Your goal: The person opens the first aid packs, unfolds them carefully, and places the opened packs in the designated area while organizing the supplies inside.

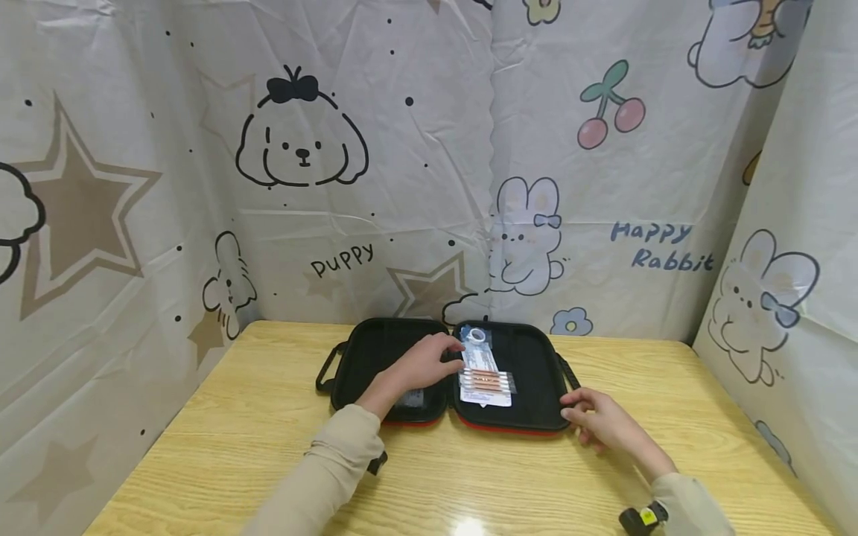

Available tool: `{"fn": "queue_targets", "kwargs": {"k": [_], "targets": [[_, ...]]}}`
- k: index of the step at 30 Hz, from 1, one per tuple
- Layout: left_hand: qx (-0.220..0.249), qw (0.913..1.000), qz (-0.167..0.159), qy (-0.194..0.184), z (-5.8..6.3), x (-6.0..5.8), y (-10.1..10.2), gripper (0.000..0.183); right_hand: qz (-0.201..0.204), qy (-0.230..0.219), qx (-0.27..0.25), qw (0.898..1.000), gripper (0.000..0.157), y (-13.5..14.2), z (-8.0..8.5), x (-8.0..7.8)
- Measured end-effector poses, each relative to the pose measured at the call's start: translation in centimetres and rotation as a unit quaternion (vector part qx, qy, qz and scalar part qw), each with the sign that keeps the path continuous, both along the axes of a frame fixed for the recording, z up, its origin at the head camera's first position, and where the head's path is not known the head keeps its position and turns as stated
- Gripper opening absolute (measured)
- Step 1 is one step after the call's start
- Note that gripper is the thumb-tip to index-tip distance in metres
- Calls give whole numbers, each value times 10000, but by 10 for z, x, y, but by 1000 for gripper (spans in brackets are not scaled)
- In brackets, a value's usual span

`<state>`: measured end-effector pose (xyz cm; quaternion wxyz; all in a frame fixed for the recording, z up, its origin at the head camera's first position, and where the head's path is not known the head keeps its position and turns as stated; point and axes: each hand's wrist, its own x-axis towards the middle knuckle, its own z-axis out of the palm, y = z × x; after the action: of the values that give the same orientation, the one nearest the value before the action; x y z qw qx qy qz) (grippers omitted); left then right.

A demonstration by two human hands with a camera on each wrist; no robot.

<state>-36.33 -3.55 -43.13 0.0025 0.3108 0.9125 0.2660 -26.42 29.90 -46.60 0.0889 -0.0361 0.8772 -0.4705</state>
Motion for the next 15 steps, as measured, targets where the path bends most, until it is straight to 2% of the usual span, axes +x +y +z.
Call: {"fn": "queue_targets", "kwargs": {"k": [8,15], "targets": [[-799,9961,-285,259,-6,-5,18,45,-36,-5,19,10000,33,0,1,2],[-1337,9904,-269,232,-12,-5,21,56,16,11,-28,10000,34,-1,0,2]]}}
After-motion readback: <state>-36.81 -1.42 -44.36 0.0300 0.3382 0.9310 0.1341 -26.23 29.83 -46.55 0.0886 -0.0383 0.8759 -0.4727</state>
